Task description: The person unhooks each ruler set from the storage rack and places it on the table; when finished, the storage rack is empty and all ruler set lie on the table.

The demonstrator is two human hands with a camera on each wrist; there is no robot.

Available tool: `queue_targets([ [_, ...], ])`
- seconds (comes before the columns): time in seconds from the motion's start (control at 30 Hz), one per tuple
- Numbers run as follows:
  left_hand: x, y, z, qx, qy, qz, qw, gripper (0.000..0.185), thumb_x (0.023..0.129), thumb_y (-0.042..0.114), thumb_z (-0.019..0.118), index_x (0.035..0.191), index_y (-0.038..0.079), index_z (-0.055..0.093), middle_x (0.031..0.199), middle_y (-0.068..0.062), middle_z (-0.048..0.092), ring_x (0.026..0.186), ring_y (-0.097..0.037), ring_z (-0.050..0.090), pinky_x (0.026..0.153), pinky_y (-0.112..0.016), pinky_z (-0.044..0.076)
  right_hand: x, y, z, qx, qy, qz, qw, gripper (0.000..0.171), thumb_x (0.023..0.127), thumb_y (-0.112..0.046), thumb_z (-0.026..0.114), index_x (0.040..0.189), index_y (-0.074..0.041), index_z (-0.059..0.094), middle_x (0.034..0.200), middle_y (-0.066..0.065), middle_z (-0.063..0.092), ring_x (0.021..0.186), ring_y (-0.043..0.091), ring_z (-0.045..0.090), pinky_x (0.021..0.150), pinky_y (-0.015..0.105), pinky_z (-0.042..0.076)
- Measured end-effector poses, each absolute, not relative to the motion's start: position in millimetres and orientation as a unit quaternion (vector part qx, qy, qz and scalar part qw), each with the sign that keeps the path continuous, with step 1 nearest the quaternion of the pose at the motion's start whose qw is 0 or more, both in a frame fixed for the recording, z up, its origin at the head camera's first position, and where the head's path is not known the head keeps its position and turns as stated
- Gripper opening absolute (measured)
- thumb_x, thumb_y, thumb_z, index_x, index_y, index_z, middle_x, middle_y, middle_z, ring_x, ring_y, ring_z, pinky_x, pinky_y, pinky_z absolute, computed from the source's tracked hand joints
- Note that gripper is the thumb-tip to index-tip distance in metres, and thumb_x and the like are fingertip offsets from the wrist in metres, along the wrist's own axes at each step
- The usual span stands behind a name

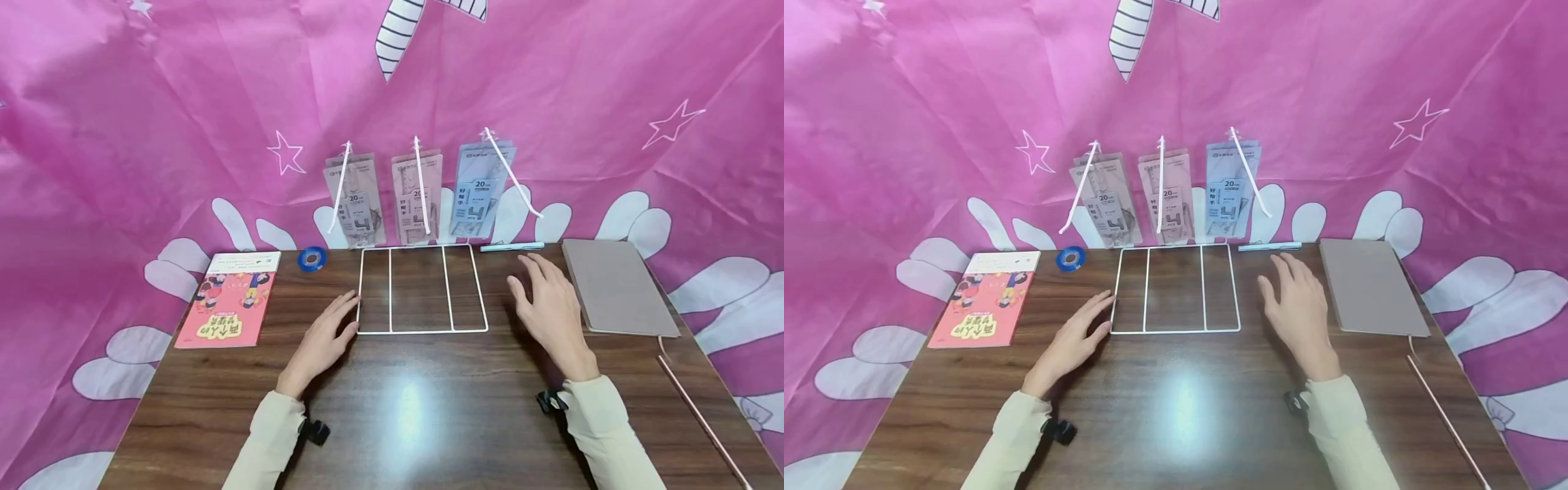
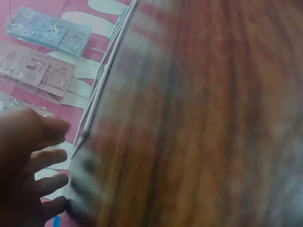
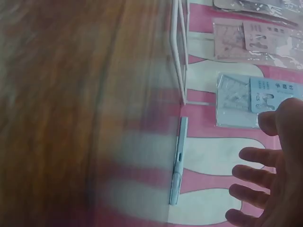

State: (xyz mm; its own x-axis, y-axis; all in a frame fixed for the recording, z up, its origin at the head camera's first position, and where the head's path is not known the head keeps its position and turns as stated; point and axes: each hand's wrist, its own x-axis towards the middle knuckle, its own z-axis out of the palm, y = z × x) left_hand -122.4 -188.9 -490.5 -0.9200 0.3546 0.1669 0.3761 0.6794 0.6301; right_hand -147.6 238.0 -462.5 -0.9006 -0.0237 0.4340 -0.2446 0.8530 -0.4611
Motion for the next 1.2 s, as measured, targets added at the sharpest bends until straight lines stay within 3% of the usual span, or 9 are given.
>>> queue_targets([
  [0.27,-122,-192,-500,-0.210,-0.924,-0.316,0.046,0.055,0.099,0.013,0.070,0.151,0.001,0.055,0.158,-0.018,0.049,0.149,-0.043,0.040,0.119,-0.060,0.034,-169,222,-460,0.052,-0.903,0.367,0.216,0.035,0.105,-0.023,0.061,0.131,-0.001,0.067,0.130,0.020,0.066,0.126,0.043,0.059,0.102,0.059,0.043],
  [0.43,-120,-189,-502,-0.220,-0.928,-0.300,0.029,0.057,0.100,0.021,0.071,0.152,0.004,0.055,0.162,-0.013,0.046,0.151,-0.039,0.038,0.120,-0.063,0.030,-197,214,-462,0.020,-0.868,0.451,0.204,0.034,0.103,-0.020,0.064,0.131,-0.001,0.066,0.122,0.018,0.071,0.108,0.033,0.068,0.093,0.035,0.049],
  [0.6,-121,-188,-500,-0.214,-0.934,-0.288,0.011,0.053,0.103,0.024,0.068,0.152,0.008,0.056,0.164,-0.006,0.044,0.154,-0.032,0.036,0.123,-0.060,0.026,-227,208,-458,-0.001,-0.827,0.530,0.189,0.044,0.101,-0.022,0.068,0.139,-0.001,0.058,0.131,0.019,0.066,0.117,0.030,0.065,0.088,0.015,0.049],
  [0.8,-124,-188,-498,-0.213,-0.936,-0.281,0.003,0.054,0.103,0.027,0.067,0.152,0.009,0.056,0.164,-0.005,0.044,0.154,-0.030,0.036,0.123,-0.058,0.025,-245,204,-449,0.001,-0.780,0.601,0.174,0.043,0.100,-0.014,0.069,0.136,0.006,0.058,0.127,0.021,0.065,0.110,0.018,0.062,0.088,0.017,0.048],
  [1.03,-125,-188,-499,-0.210,-0.938,-0.275,-0.002,0.054,0.104,0.028,0.066,0.154,0.011,0.054,0.165,-0.003,0.042,0.155,-0.028,0.034,0.124,-0.058,0.025,-243,192,-427,0.006,-0.744,0.651,0.153,0.034,0.099,-0.006,0.068,0.127,0.012,0.061,0.112,0.009,0.067,0.105,0.012,0.063,0.091,0.017,0.051],
  [1.2,-124,-189,-500,-0.212,-0.936,-0.280,0.006,0.054,0.103,0.028,0.067,0.153,0.010,0.055,0.164,-0.004,0.043,0.154,-0.029,0.035,0.122,-0.059,0.026,-239,187,-418,0.011,-0.741,0.654,0.150,0.028,0.101,-0.005,0.067,0.123,0.012,0.065,0.107,0.009,0.072,0.093,0.008,0.068,0.079,0.018,0.052],
])
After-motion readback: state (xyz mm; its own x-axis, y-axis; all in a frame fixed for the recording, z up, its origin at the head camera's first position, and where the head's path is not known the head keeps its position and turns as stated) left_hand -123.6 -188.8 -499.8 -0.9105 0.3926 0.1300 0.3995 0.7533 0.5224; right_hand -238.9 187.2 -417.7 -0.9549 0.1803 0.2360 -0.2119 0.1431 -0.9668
